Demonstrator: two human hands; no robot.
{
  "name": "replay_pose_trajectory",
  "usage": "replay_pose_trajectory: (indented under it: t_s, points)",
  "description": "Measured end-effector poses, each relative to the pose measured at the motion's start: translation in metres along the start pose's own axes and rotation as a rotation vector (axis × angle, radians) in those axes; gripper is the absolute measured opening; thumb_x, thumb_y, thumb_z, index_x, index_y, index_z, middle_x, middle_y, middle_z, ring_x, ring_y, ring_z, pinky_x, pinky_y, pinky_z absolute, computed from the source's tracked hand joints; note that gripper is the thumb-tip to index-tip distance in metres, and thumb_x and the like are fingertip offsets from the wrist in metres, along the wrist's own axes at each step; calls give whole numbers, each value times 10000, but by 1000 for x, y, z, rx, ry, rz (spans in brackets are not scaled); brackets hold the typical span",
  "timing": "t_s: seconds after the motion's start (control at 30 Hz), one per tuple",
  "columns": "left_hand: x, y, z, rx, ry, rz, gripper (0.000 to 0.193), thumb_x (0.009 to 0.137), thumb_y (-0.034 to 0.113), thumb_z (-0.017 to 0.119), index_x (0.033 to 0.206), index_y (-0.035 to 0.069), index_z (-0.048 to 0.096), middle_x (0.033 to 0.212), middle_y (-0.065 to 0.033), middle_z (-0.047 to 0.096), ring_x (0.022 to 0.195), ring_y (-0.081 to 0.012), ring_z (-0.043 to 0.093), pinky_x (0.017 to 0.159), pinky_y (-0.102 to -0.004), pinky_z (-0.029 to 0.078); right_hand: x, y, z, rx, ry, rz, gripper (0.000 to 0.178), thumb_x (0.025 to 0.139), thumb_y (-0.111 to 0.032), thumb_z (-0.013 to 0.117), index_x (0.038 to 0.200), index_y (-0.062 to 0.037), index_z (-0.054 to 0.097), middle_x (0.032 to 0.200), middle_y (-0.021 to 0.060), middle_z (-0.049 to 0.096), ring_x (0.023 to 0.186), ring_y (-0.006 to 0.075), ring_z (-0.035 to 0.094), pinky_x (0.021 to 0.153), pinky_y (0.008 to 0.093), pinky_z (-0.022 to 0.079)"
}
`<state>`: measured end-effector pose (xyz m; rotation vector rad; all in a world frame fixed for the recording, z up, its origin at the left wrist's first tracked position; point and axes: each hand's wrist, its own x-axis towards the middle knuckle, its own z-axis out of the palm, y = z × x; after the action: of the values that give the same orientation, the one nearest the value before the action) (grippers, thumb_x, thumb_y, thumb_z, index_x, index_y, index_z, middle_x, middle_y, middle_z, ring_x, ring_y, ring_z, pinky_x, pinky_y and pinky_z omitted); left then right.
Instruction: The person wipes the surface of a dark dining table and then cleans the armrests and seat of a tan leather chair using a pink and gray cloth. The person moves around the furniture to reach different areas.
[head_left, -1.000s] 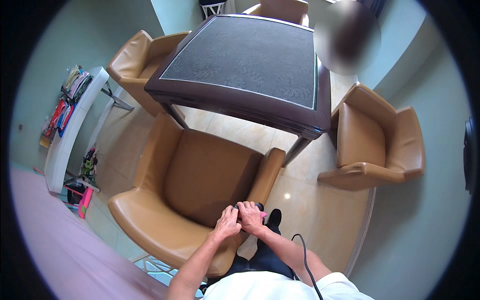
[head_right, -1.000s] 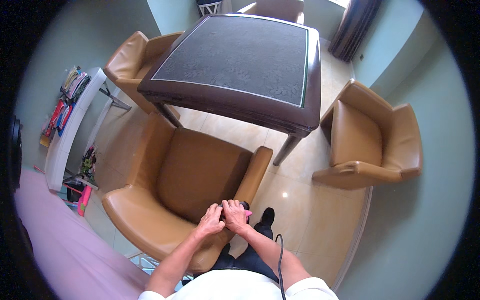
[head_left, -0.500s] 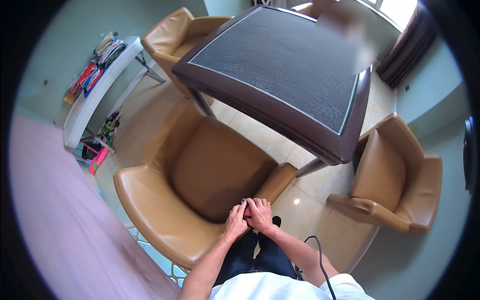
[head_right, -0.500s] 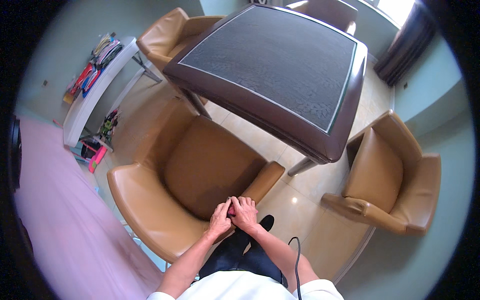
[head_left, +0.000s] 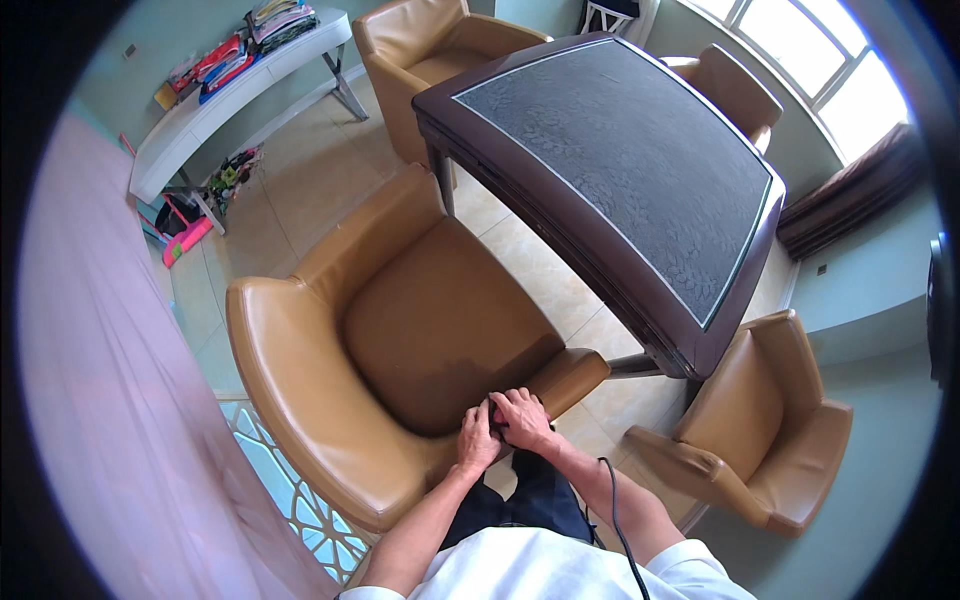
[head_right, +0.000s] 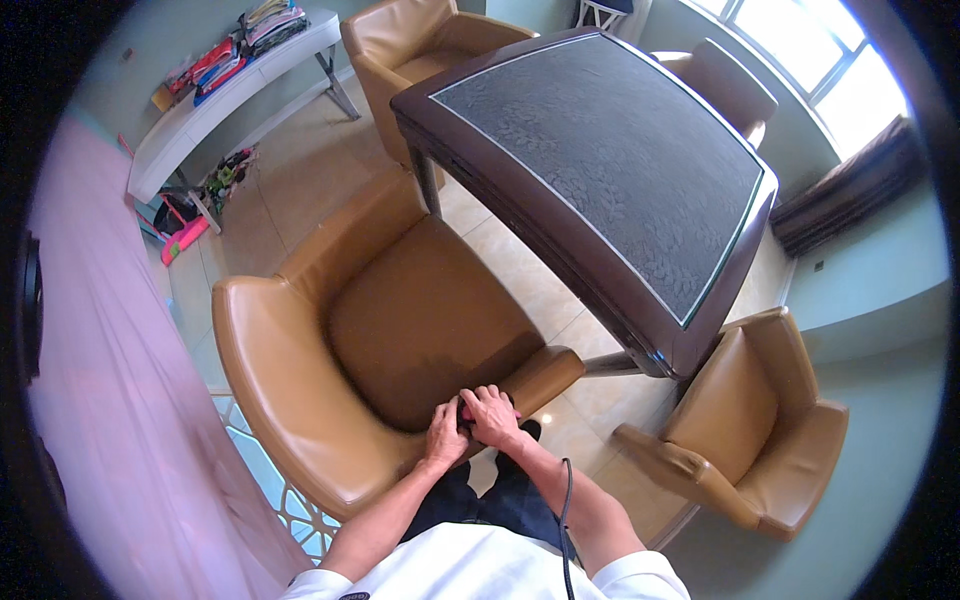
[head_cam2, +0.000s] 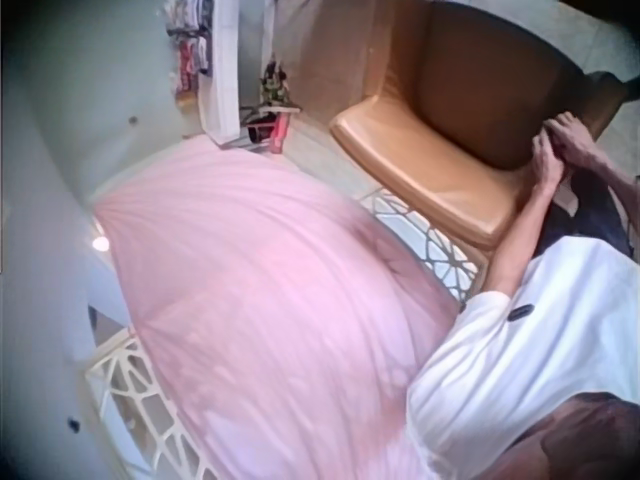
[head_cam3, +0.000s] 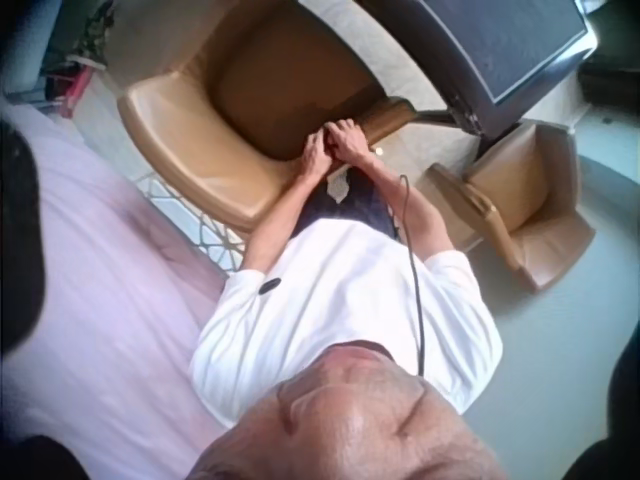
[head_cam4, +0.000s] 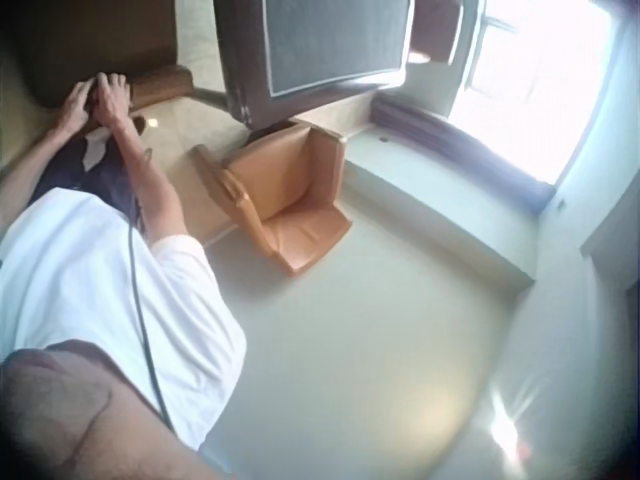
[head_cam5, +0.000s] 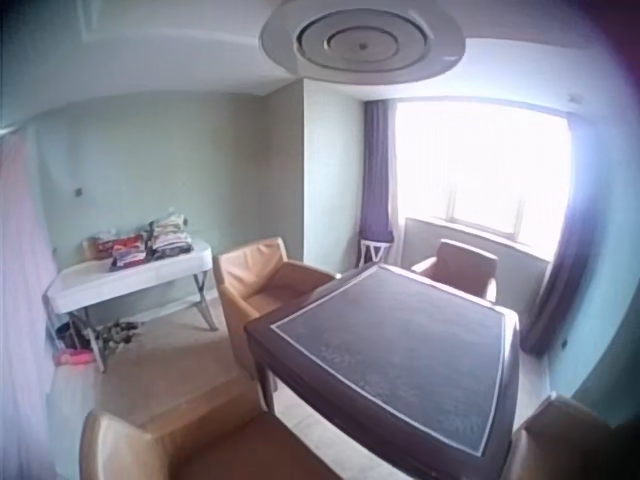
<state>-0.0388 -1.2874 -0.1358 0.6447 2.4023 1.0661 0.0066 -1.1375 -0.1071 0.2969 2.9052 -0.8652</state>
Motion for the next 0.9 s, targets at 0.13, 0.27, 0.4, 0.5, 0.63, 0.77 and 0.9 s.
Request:
replay_pose_trajectory:
  t_s: [0.13, 0.27, 0.4, 0.5, 0.63, 0.77, 0.9]
  points:
    - [20, 11, 10, 10, -26, -53, 690, 842, 110, 688, 1485, 60, 444, 1314, -240, 577, 1204, -452, 580, 1015, -512, 508, 30, 18, -25, -99, -100, -78, 588, 698, -138, 779, 1258, -160, 605, 1125, 124, 638, 1154, 345, 572, 926, 504, 471]
    - [45, 42, 30, -14, -106, -157, 722, 851, 163, 701, 1508, 52, 424, 1353, -244, 565, 1255, -441, 560, 1054, -507, 488, 51, 52, -56, -151, -302, -19, 435, 763, -169, 739, 1188, -170, 644, 1140, 142, 658, 1179, 346, 580, 928, 553, 456]
    - [57, 62, 50, -24, -76, -180, 759, 842, 172, 747, 1517, 41, 427, 1402, -258, 549, 1300, -436, 544, 1084, -478, 473, 67, 84, -69, -91, -464, 33, 381, 814, -196, 687, 1194, -183, 660, 1155, 185, 676, 1174, 391, 598, 981, 616, 435]
    - [70, 89, 65, -60, -46, -211, 757, 839, 181, 767, 1504, 23, 442, 1455, -259, 505, 1326, -440, 524, 1097, -463, 467, 85, 114, -77, -15, -596, 126, 417, 828, -208, 683, 1244, -203, 660, 1227, 163, 684, 1216, 395, 603, 1013, 586, 457]
    - [68, 103, 110, 14, 134, -69, 663, 823, 148, 753, 1425, -6, 524, 1455, -277, 468, 1338, -469, 476, 1134, -489, 421, 107, 166, -67, -51, -615, 208, 448, 853, -215, 671, 1300, -241, 649, 1286, 86, 705, 1230, 347, 639, 1003, 530, 512]
    - [50, 113, 112, 71, 107, -13, 480, 839, 159, 725, 1274, -24, 638, 1347, -229, 574, 1301, -420, 513, 1122, -478, 428, 121, 208, -49, -117, -639, 271, 472, 866, -217, 663, 1335, -242, 620, 1307, 75, 696, 1263, 346, 620, 1032, 504, 515]
    - [27, 90, 92, 111, 98, -74, 483, 862, 228, 750, 1270, -12, 654, 1353, -200, 609, 1323, -385, 518, 1115, -491, 421, 134, 219, -22, -191, -698, 281, 490, 862, -223, 661, 1350, -215, 614, 1331, 139, 672, 1279, 375, 604, 1044, 534, 498]
